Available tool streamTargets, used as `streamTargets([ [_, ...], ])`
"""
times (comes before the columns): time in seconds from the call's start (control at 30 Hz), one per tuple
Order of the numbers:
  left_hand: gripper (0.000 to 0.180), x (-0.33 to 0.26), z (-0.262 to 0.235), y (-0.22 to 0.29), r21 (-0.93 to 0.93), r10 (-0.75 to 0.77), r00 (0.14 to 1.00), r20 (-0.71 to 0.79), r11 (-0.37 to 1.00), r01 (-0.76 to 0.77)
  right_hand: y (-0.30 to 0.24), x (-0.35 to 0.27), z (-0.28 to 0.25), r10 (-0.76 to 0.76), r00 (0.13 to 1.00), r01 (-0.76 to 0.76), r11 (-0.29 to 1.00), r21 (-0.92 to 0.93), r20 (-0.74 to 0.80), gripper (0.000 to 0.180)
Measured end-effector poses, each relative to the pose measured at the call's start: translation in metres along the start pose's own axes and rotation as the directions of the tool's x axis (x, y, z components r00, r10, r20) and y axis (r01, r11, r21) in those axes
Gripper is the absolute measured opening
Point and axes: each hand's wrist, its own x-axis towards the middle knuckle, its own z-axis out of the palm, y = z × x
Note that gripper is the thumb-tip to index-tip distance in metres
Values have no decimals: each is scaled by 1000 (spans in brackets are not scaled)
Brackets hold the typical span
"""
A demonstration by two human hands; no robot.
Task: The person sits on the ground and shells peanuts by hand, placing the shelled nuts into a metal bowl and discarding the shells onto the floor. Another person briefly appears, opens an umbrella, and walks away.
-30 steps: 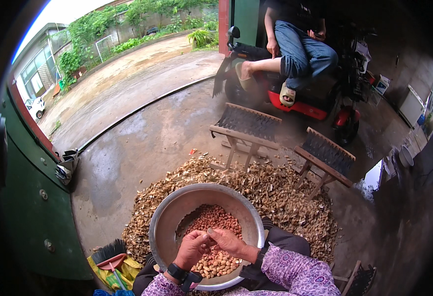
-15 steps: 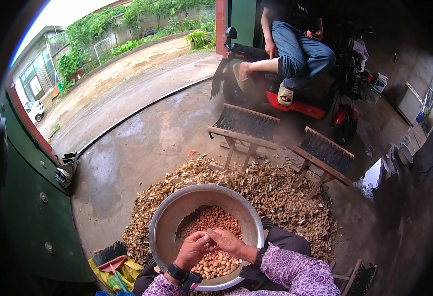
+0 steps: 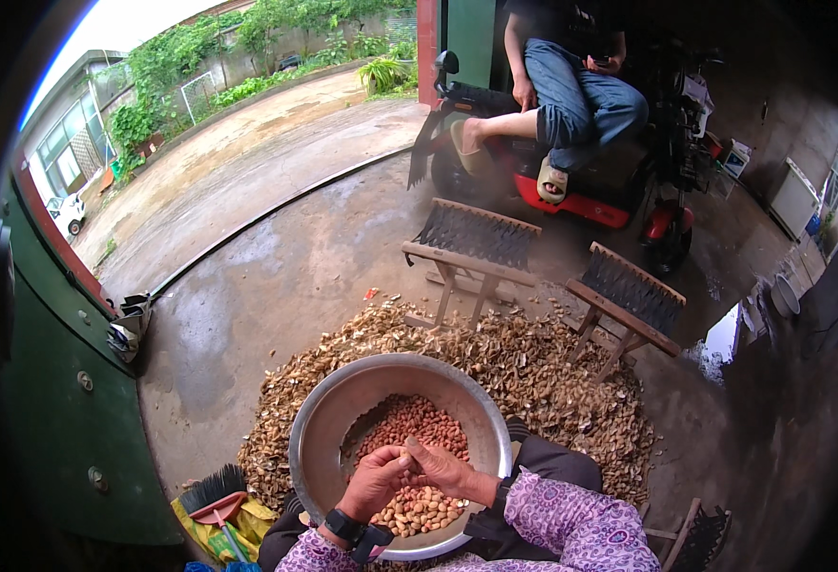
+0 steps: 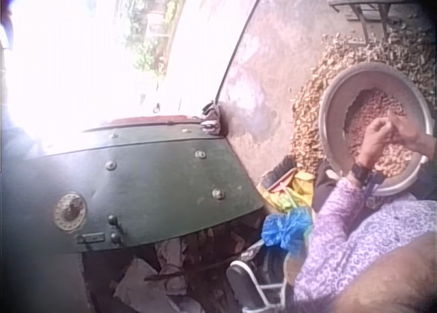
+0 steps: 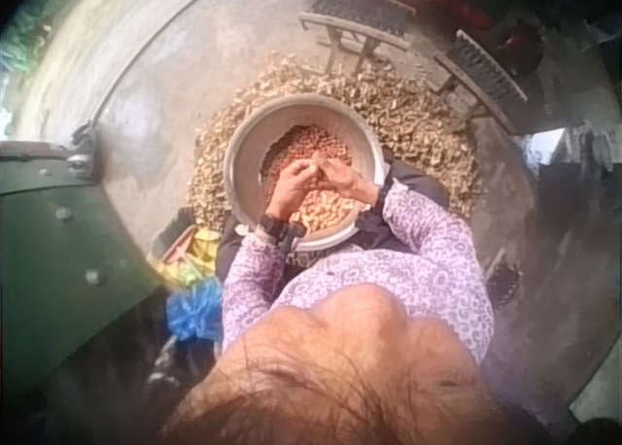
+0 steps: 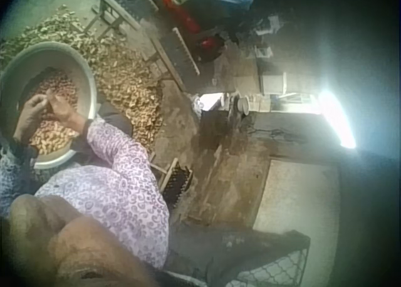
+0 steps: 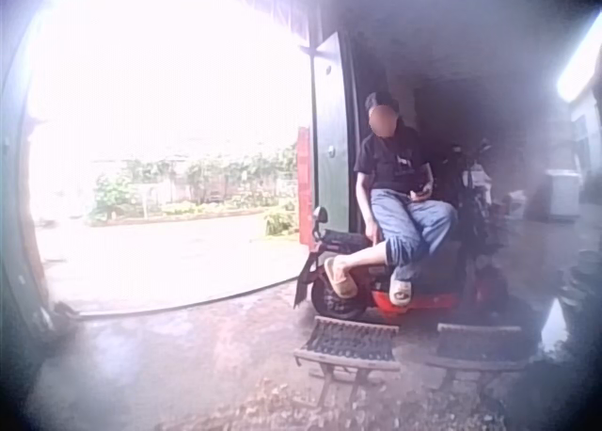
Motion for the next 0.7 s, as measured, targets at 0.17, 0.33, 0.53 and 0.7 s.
streamTargets([
  [0.17, 12, -1, -2, 0, -3, 0, 1000, 4, 1000, 0, -2, -1, 6, -12, 1000, 12, 1000, 4, 8, 54],
  [0.33, 13, -2, -2, 1, -9, -1, 1000, 27, 1000, 1, -5, -2, 9, -28, 999, 27, 999, 18, 22, 52],
  [0.53, 13, -3, 0, 2, 14, 8, 1000, 18, 1000, -8, -4, -2, 9, -21, 1000, 21, 1000, 9, 3, 51],
  [0.7, 11, -1, -6, -1, 24, 9, 1000, 19, 1000, -10, -3, -2, 9, -24, 1000, 23, 1000, 14, 11, 50],
])
